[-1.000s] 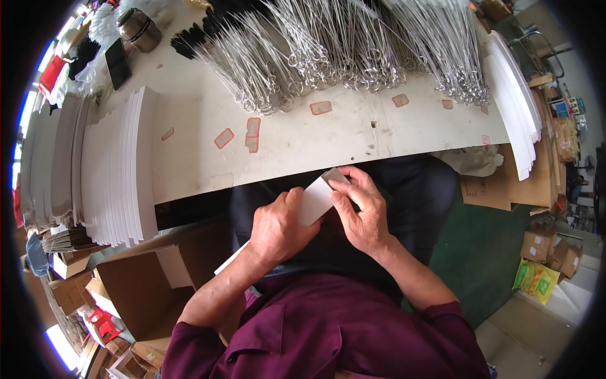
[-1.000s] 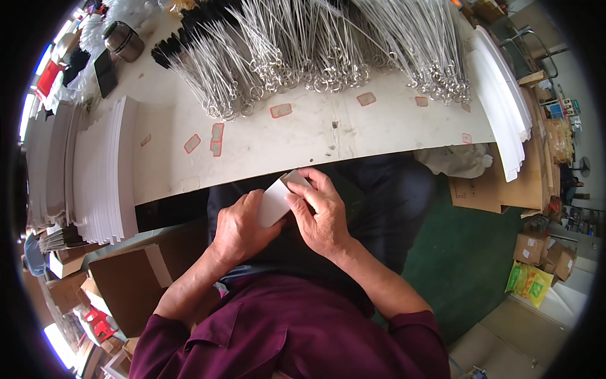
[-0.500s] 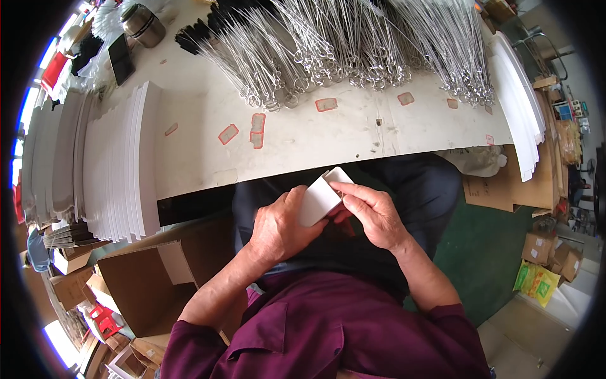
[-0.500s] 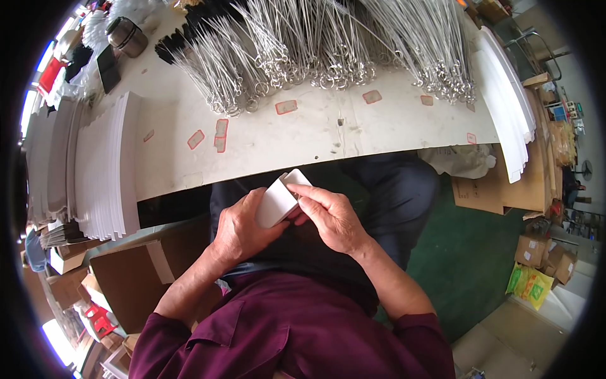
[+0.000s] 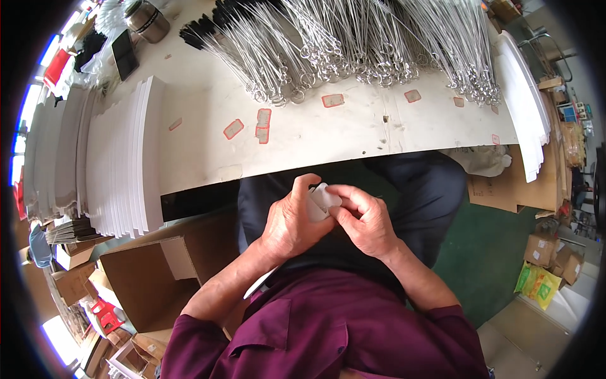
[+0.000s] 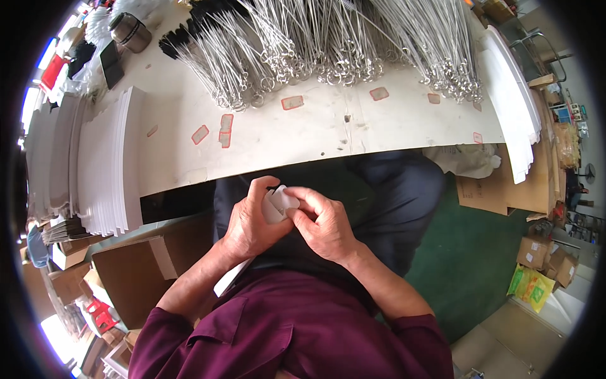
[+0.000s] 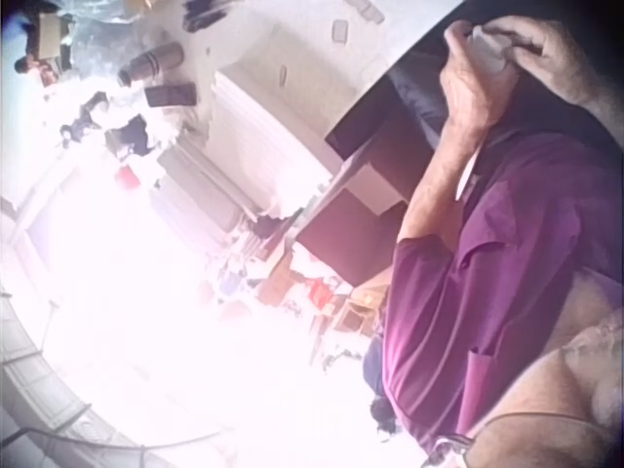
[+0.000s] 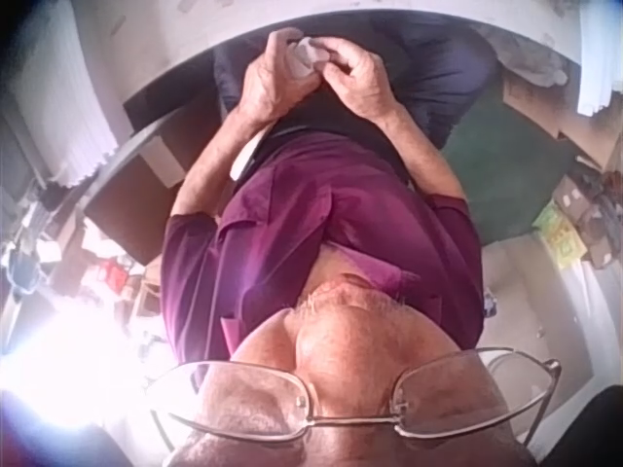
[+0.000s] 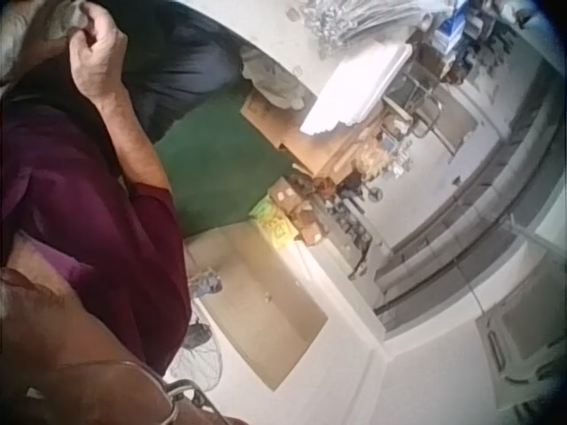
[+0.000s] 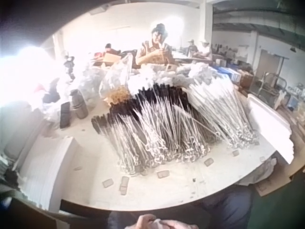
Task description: Folding cardboard packaging and inserting bundles of wires.
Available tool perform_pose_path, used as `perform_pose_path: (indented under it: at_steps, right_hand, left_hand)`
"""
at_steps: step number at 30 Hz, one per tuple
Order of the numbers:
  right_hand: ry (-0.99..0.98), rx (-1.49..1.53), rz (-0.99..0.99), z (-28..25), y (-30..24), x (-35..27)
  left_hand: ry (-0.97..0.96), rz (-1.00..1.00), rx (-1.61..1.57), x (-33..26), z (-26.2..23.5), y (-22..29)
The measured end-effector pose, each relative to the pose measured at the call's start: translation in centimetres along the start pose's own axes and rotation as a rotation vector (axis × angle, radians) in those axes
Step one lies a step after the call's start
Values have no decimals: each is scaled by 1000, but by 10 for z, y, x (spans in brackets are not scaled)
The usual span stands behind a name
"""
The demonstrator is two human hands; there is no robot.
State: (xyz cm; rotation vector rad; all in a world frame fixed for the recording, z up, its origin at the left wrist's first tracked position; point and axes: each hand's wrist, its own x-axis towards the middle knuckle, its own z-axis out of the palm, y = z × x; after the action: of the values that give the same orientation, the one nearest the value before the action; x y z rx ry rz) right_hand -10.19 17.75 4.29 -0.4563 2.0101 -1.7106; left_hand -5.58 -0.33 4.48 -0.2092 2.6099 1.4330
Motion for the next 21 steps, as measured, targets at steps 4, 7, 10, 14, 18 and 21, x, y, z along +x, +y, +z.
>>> perform_pose_path:
  at_steps: [4, 7, 10, 14, 18, 21]
  right_hand:
    - [21, 79, 172, -1, 4, 0]
    - [4, 121, 139, 2, 9, 1]
    - [13, 36, 97, 6, 7, 2]
    - [23, -252, -17, 11, 8, 1]
    - [50, -412, -294, 17, 7, 3]
    - [24, -336, -221, 16, 12, 2]
  left_hand:
    - [111, 19, -43, -4, 9, -3]
    - [150, 35, -31, -7, 15, -5]
    - [155, 118, 58, -9, 19, -15]
    - [199, 159, 81, -12, 28, -20]
    - [221, 85, 18, -16, 33, -26]
    - [190, 61, 32, -16, 31, -23]
